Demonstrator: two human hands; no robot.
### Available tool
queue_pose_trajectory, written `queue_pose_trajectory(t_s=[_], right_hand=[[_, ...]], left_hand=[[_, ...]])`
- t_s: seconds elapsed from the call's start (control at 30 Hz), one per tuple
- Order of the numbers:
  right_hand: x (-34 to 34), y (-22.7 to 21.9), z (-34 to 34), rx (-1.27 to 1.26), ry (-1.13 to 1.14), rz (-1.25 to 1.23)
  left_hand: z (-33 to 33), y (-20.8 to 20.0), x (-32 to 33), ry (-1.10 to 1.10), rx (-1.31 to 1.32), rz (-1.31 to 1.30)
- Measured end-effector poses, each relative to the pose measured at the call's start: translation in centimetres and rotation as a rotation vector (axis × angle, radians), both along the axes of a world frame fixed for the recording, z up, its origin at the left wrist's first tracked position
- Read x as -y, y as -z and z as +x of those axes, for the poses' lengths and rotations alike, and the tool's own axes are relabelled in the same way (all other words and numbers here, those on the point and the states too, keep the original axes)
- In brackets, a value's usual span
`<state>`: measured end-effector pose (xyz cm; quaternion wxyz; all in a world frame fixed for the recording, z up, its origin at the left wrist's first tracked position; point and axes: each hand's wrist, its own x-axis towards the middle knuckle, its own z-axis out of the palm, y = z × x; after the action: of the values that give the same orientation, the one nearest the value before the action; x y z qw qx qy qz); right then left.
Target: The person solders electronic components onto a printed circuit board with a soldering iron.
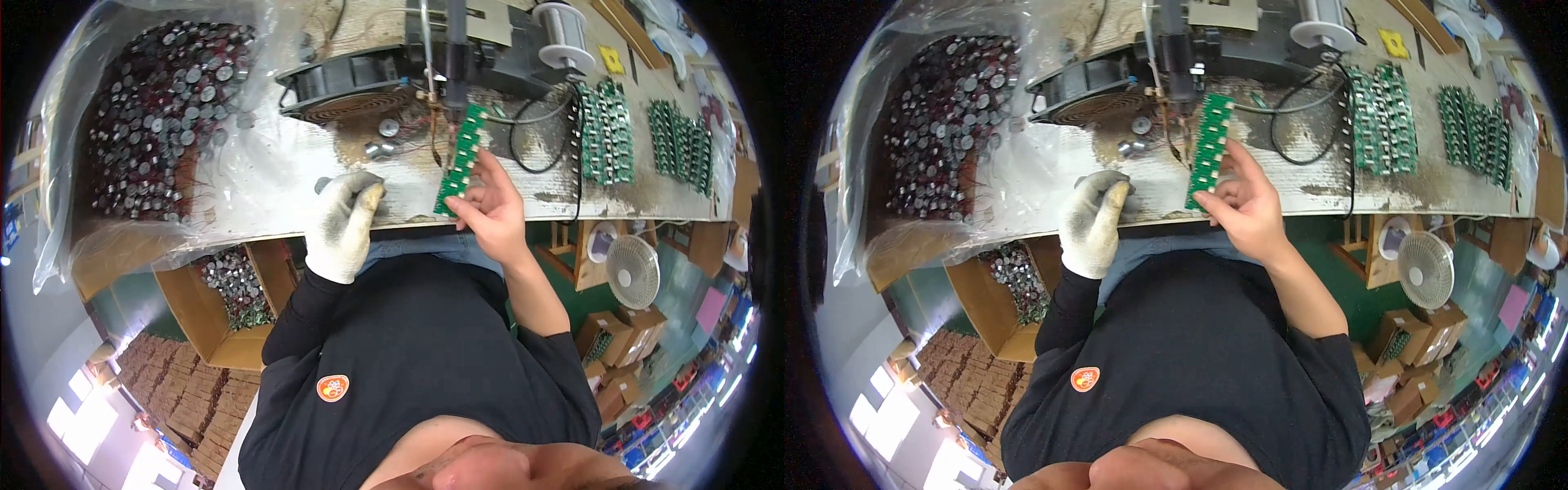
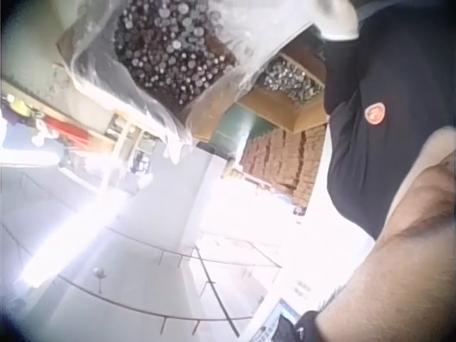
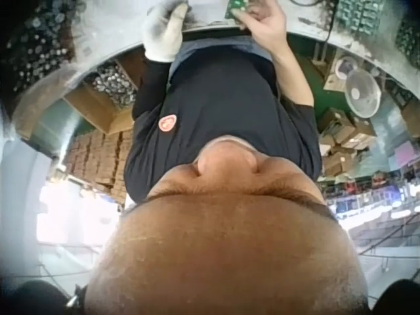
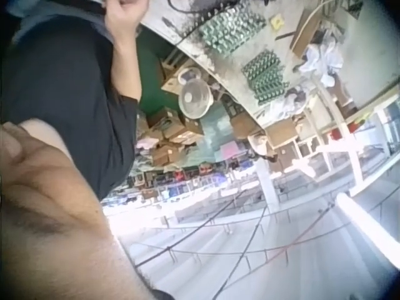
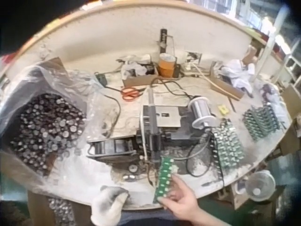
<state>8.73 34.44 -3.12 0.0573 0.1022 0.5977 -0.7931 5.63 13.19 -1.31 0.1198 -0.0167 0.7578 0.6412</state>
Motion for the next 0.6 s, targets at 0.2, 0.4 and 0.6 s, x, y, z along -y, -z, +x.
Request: queue_pose_trajectory(t_s=[0.2, 0.4, 0.6], right_hand=[[-0.2, -0.7, 0.1, 0.038, -0.036, -0.003], [-0.3, -0.8, 0.2, 0.057, -0.031, -0.023], [-0.3, -0.7, 0.3, 0.044, -0.029, -0.036]], left_hand=[[-0.1, -0.7, -2.6, 0.113, 0.298, 0.125], [-0.7, -0.7, -3.5, 0.138, 0.398, 0.236], [-0.9, -0.5, -3.7, 0.164, 0.439, 0.219]])
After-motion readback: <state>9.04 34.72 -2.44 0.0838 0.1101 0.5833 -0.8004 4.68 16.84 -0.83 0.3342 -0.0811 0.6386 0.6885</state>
